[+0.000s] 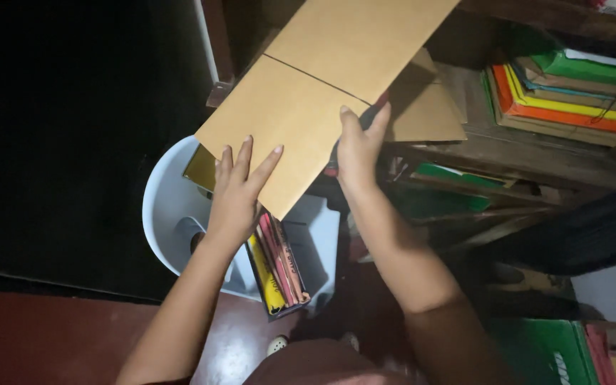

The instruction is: Dusting off a plastic container and a stack of brown folders in a library storage area.

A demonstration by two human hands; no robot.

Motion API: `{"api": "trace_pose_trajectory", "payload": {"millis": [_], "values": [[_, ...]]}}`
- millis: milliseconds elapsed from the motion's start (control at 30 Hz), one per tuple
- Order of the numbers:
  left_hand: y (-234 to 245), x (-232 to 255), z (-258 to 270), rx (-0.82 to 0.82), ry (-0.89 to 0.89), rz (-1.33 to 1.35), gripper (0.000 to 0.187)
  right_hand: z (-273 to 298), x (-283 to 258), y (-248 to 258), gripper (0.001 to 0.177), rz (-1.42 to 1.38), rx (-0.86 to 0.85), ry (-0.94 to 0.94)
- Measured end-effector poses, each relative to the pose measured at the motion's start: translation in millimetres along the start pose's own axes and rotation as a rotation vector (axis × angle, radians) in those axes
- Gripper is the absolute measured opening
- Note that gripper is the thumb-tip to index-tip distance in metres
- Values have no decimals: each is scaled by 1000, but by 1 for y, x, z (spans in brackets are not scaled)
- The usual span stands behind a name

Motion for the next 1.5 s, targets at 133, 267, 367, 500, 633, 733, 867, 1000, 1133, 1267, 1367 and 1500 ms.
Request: {"api": "trace_pose_trajectory", "payload": {"millis": [133, 267, 367, 500, 633, 733, 867, 1000, 1133, 1267, 1367, 1500], "values": [[0, 9, 8, 22, 8, -11, 70, 2, 1, 14, 88, 48, 19, 16], [-5, 23, 18, -3, -39, -188, 112, -6, 13, 30, 78, 21, 51, 24], [-13, 34, 23, -43, -20, -175, 114, -9, 16, 48, 78, 77, -12, -32], [-8, 22, 17, -111, 49, -124, 106, -11, 38, 34, 86, 166, -33, -86], [6, 4, 4, -218, 46, 210, 86, -5, 7, -10, 78, 329, -157, 36], [6, -19, -8, -332, 22, 393, 88, -9, 6, -39, 80, 557, -290, 75], [0, -42, -14, -432, 18, 584, 92, -2, 35, -68, 89, 494, -404, 198], [17, -35, -13, -467, 5, 713, 86, 23, 29, -75, 87, 422, -333, 303], [22, -29, -15, -382, 72, 489, 88, 25, 26, -74, 97, 427, -331, 330], [18, -36, -22, -448, 64, 419, 91, 23, 31, -70, 99, 459, -405, 406], [28, -31, -19, -506, 78, 418, 87, 26, 26, -65, 100, 488, -399, 367], [40, -26, -18, -460, 8, 430, 88, 22, 23, -64, 99, 438, -409, 373]]}}
Point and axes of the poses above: each hand's wrist, its own z-axis away from the middle knuckle, its own y-axis out of the back of the hand, x = y × z, the point moved 1 cm from there along -z, towards the middle knuckle, and after that the axes turned 14 degrees about y, right-handed, at the moved point
